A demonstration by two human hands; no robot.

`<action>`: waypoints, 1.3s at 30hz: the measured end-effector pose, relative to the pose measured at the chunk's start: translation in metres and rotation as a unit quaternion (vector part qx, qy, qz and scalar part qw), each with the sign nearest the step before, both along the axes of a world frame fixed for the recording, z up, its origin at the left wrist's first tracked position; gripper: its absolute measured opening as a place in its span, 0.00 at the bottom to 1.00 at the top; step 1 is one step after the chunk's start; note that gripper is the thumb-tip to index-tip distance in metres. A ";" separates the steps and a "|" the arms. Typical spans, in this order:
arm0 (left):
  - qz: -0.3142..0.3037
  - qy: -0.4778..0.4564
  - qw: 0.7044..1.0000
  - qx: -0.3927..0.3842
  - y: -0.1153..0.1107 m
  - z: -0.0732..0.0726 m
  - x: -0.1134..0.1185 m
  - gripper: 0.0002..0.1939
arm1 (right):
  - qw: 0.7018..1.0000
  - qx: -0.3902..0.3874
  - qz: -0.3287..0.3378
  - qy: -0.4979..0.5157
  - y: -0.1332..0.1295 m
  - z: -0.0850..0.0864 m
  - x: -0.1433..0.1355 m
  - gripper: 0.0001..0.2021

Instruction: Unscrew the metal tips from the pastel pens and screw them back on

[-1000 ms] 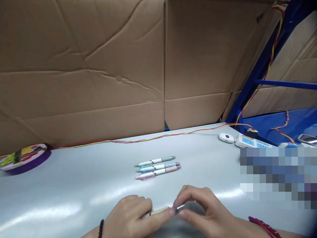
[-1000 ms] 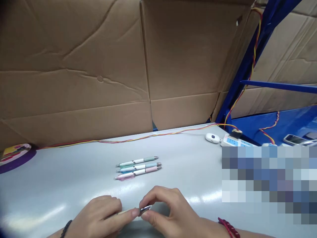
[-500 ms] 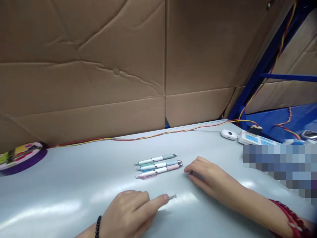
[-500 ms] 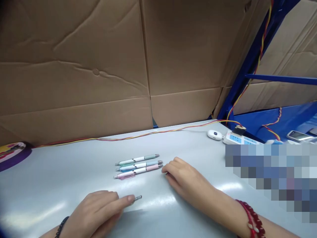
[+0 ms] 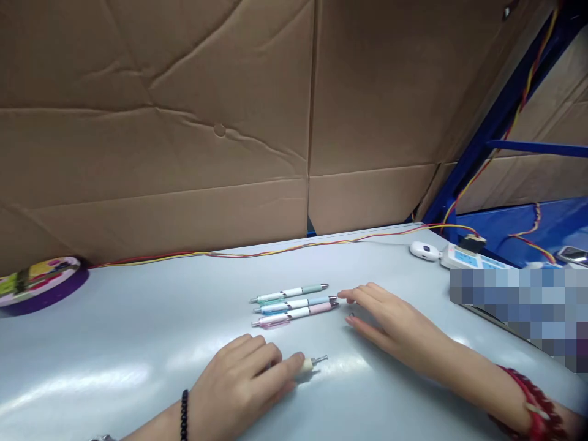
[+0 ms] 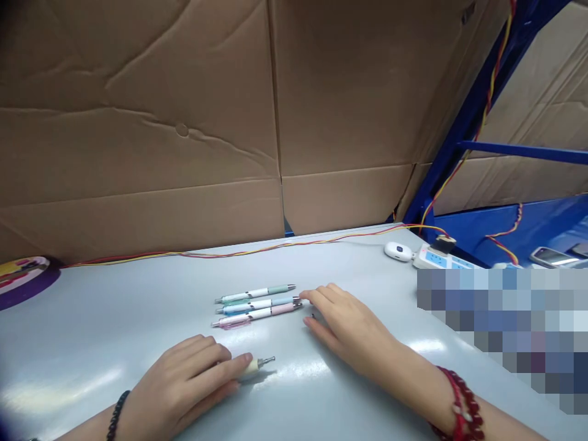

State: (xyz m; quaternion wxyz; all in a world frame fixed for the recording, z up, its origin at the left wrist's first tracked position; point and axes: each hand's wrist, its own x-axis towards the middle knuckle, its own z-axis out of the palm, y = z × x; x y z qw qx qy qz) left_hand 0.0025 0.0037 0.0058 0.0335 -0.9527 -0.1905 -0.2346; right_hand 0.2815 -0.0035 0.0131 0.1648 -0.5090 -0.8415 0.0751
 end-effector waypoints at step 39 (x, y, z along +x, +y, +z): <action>0.004 0.033 0.989 -0.147 -0.024 -0.001 0.006 0.20 | 0.982 -0.015 0.162 0.093 -0.036 -0.009 -0.044 0.18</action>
